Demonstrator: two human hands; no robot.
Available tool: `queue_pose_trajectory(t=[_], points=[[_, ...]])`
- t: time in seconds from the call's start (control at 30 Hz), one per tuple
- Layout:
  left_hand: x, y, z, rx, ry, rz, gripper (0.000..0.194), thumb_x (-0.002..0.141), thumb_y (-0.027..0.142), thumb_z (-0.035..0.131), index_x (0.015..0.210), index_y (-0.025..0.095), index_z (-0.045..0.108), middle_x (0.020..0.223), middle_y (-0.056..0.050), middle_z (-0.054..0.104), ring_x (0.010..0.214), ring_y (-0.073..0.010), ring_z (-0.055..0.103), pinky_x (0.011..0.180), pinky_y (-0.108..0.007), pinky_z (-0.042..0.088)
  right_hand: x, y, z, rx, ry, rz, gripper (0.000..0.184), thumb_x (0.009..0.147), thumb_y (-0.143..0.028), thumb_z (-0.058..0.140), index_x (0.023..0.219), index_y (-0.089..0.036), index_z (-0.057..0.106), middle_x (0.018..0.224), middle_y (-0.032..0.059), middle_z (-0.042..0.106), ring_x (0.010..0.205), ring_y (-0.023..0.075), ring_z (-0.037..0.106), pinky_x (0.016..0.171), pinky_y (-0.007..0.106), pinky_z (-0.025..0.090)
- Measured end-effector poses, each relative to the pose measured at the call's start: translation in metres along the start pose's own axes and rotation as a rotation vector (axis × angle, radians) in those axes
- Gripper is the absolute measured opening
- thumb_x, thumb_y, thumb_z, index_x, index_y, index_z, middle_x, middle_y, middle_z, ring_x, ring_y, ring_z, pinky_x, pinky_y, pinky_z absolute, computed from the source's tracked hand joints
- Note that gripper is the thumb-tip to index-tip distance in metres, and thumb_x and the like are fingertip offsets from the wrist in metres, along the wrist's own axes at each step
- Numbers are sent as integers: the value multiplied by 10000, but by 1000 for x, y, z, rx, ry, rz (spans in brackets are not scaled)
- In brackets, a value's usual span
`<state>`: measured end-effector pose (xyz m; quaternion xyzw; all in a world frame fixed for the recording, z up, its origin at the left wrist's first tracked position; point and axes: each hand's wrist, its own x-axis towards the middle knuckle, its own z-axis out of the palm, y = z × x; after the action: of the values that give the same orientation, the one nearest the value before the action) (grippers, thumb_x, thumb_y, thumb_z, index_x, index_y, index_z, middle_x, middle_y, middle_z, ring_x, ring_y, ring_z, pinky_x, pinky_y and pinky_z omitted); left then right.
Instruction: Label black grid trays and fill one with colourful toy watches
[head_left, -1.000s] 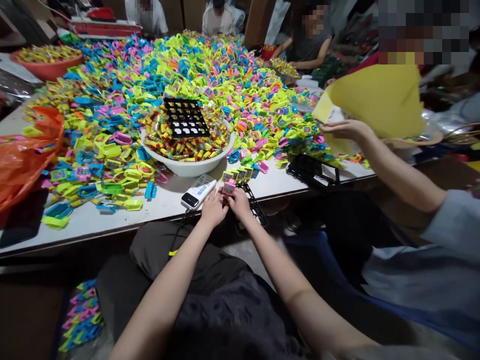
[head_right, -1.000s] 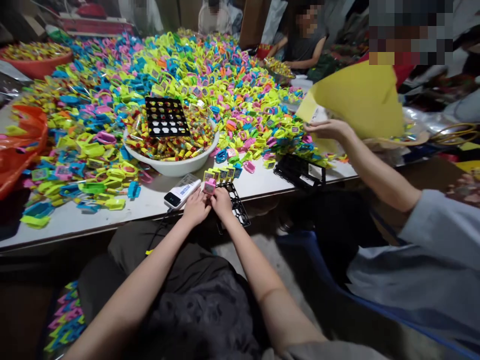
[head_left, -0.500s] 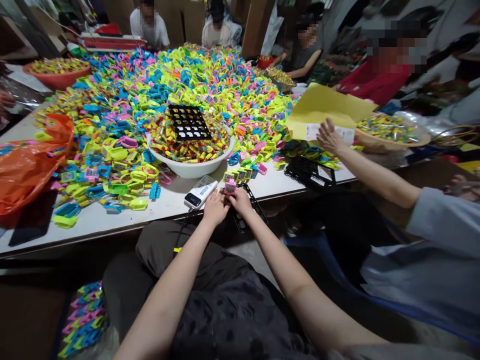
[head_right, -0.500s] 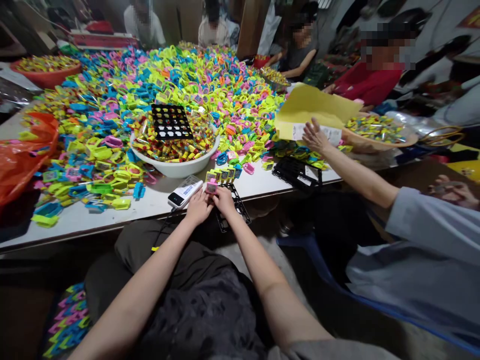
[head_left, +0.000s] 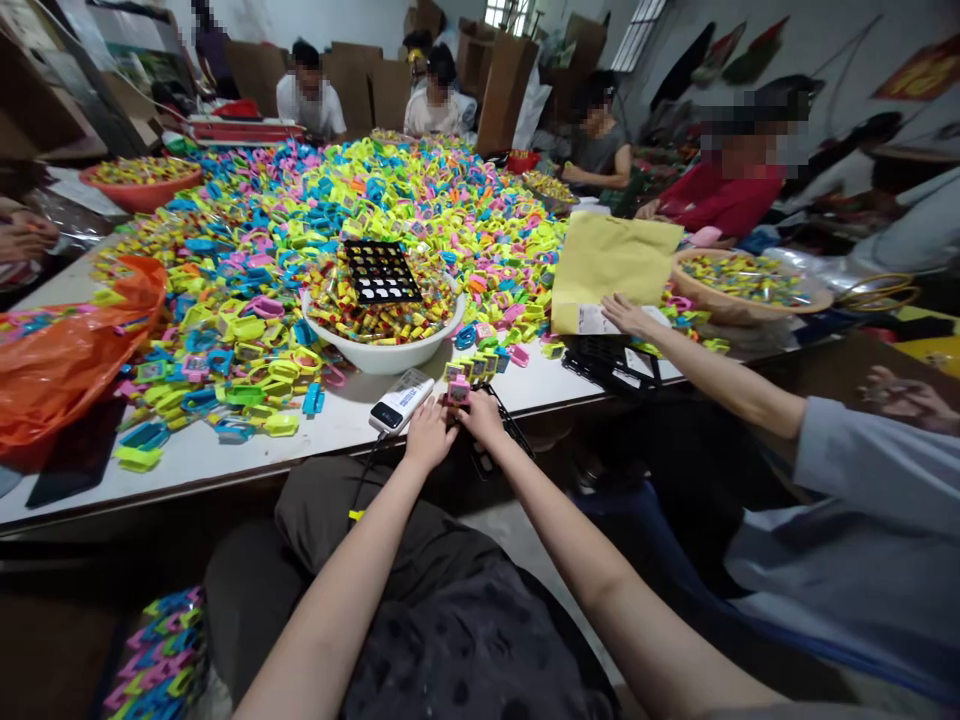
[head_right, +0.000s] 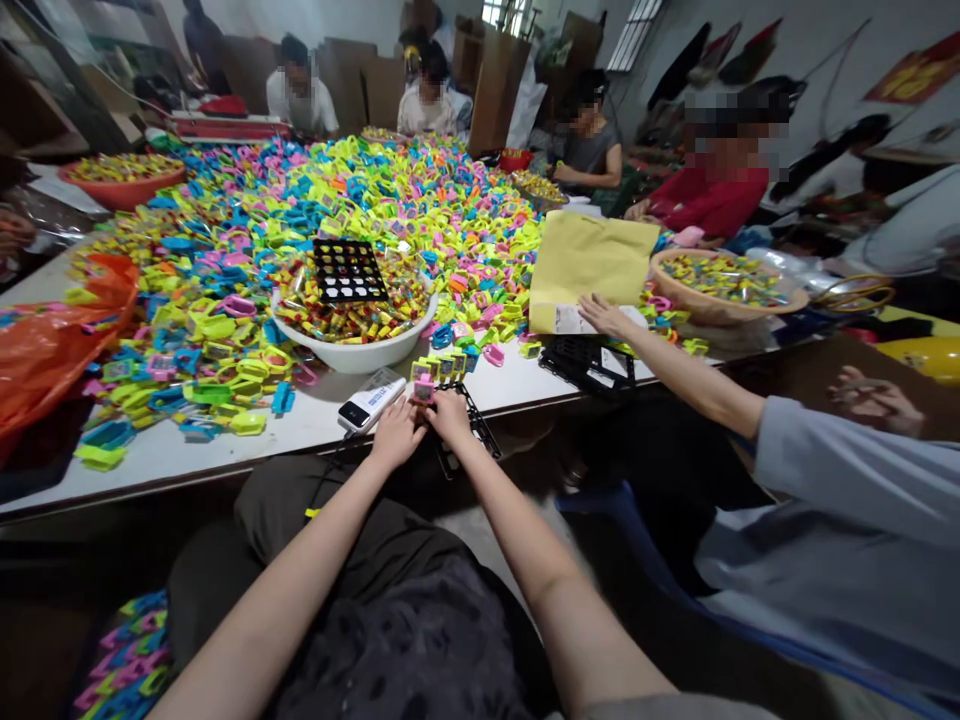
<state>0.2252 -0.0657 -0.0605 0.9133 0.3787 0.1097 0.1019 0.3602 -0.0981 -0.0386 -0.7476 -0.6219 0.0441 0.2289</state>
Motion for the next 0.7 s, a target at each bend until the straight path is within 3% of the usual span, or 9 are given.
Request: queue_pose_trajectory(t=[0.17,0.33,0.57,0.7], points=[[0,0,1,0,12,24,509,868,378,371,1291,103,441,1381,-85,377,1323,-239,248,1101,-382,203,-4,-11,-4,10,36,63,231,774,-354,584,954,-223,650,913,35,647,868,210,493,700,285,282],[-1,0,2,-22,34,18,533,856,349,396,1331,108,380,1396,-88,353,1323,-238,249,1107,-389,193,-15,-18,0,-13,140,137,186,810,-294,524,887,-171,640,878,54,637,825,200,493,711,287,294],[1,0,5,-65,35,9,554,849,374,411,1332,105,375,1404,-93,340,1326,-247,242,1101,-394,217,-19,-10,8,-74,212,76,151,793,-253,523,771,-159,640,721,64,609,768,196,476,676,284,264],[-5,6,-14,-200,-38,-3,483,826,309,459,1267,112,465,1364,-98,400,1294,-251,309,1083,-397,261,-14,-6,8,-102,203,61,177,788,-277,522,758,-153,644,689,72,597,758,200,486,667,281,273]])
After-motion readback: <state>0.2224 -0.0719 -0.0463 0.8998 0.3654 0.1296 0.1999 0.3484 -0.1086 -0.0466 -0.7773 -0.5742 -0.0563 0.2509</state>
